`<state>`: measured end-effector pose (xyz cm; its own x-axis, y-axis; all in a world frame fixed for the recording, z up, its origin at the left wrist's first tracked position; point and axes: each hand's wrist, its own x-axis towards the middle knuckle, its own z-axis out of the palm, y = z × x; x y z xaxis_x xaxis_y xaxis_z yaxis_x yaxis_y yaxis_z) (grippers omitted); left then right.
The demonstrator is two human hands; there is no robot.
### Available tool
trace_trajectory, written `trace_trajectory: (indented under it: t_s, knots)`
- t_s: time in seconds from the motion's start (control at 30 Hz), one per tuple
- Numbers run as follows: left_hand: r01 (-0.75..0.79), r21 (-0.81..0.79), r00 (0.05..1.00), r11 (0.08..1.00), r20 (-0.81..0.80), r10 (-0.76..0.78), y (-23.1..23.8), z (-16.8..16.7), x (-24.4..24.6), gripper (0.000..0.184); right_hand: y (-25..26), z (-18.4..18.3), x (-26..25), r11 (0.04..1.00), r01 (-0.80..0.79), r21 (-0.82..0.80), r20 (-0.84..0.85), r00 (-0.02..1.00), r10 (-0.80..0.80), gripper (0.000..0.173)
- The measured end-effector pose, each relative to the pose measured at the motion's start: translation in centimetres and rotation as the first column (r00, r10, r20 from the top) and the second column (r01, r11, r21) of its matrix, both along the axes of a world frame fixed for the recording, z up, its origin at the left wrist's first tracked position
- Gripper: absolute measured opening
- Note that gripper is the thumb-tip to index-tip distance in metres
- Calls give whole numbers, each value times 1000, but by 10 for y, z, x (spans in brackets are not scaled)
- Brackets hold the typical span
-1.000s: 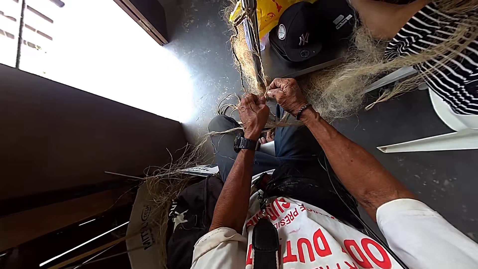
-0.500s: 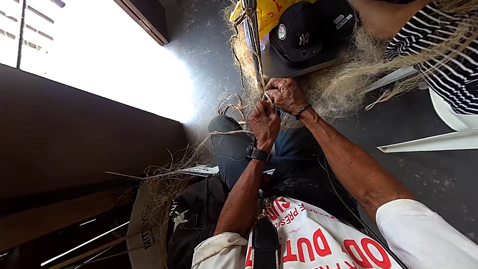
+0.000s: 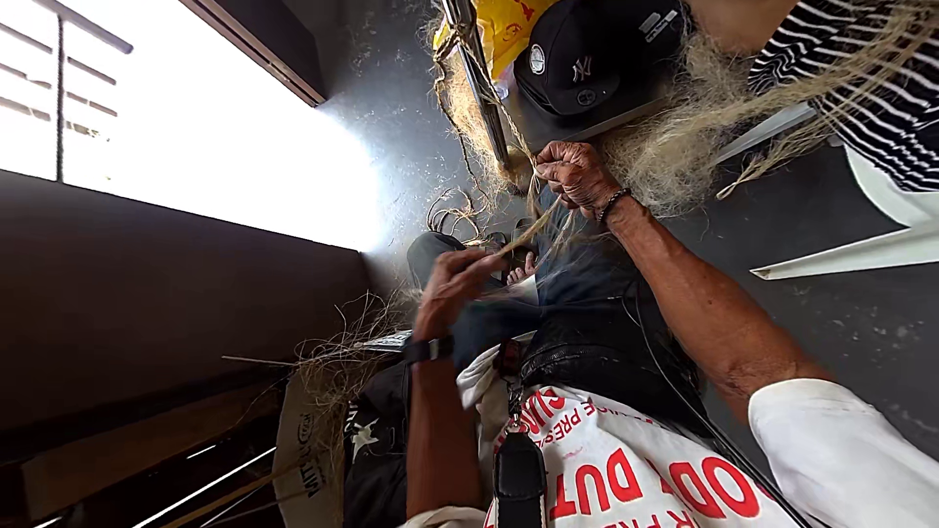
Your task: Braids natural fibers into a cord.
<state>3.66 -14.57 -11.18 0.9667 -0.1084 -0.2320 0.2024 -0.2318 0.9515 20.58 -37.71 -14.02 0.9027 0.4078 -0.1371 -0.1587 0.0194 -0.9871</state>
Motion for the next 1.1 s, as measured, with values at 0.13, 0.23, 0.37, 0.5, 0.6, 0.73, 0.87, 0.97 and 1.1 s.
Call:
trace_trajectory:
  t_s: [0.13, 0.23, 0.37, 0.5, 0.6, 0.73, 0.87, 0.97, 1.1]
  knots:
    - [-129, 62, 986, 990, 118, 121, 83, 67, -70, 24, -18, -8, 16, 996, -8, -85, 6, 1000, 9, 8]
    - [-311, 309, 948, 899, 160, 274, 116, 123, -130, 33, -23, -5, 18, 996, -14, -86, -13, 1000, 13, 7]
    - [-446, 772, 830, 453, 169, 531, 99, 165, -146, 41, -15, -4, 13, 999, -50, 0, -25, 998, 50, 7]
    - [-572, 520, 811, 635, 473, 343, 67, 142, -83, 29, -3, -5, 5, 996, -61, 71, -53, 996, 65, 7]
    - [-399, 452, 895, 798, 381, 232, 24, 102, -11, 27, 2, -3, 0, 992, -58, 111, -66, 996, 66, 8]
    - [-206, 127, 976, 970, 100, 194, -34, 31, 75, 35, 6, -4, -3, 991, -41, 127, -65, 997, 50, 6]
    - [-240, -186, 971, 953, -60, 233, -75, 6, 105, 24, 10, -3, -6, 990, -20, 142, -24, 999, 23, 8]
    - [-306, -57, 952, 950, 4, 307, -77, 1, 113, 12, 11, -5, -7, 987, -31, 158, 13, 999, 29, 9]
    - [-233, 374, 957, 897, 250, 145, -64, 4, 117, 17, 14, -2, -8, 998, -31, 61, 118, 993, 23, 10]
